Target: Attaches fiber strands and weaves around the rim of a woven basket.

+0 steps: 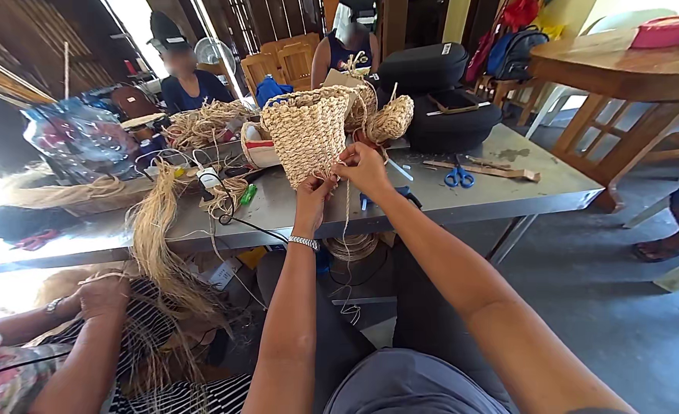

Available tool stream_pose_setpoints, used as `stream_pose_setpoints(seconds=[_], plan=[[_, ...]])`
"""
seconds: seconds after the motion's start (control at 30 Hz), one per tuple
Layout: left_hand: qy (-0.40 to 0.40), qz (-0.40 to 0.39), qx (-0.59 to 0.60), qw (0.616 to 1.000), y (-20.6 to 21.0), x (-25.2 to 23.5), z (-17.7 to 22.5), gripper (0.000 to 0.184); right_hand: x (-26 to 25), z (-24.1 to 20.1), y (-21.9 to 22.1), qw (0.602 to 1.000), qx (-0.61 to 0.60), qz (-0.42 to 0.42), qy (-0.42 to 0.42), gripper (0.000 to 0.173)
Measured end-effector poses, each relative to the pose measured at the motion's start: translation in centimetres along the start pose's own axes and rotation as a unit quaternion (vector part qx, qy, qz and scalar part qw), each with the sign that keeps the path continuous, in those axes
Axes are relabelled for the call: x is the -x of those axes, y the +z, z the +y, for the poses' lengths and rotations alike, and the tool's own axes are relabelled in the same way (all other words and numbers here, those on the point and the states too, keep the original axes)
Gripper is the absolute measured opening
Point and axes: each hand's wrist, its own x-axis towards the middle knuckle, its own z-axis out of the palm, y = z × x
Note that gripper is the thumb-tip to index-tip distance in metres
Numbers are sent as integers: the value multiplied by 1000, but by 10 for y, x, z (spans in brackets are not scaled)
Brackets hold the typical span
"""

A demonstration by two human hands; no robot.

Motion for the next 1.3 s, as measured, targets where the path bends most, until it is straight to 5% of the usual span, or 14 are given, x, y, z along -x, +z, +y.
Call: stream_pose_setpoints(seconds=[0.2,0.4,0.63,1.3], plan=[[1,13,-9,1000,1,1,2,8,0,6,-5,995,-88,-46,-11,24],[-4,40,35,999,2,-19,-6,8,15,-3,-22,994,80,-72,-17,51],[14,31,22,999,2,-17,-8,11,22,-11,-28,995,56,-75,29,26],[2,19,31,999,-1,-21,-12,6,4,1,-3,997,37,-67,27,15]])
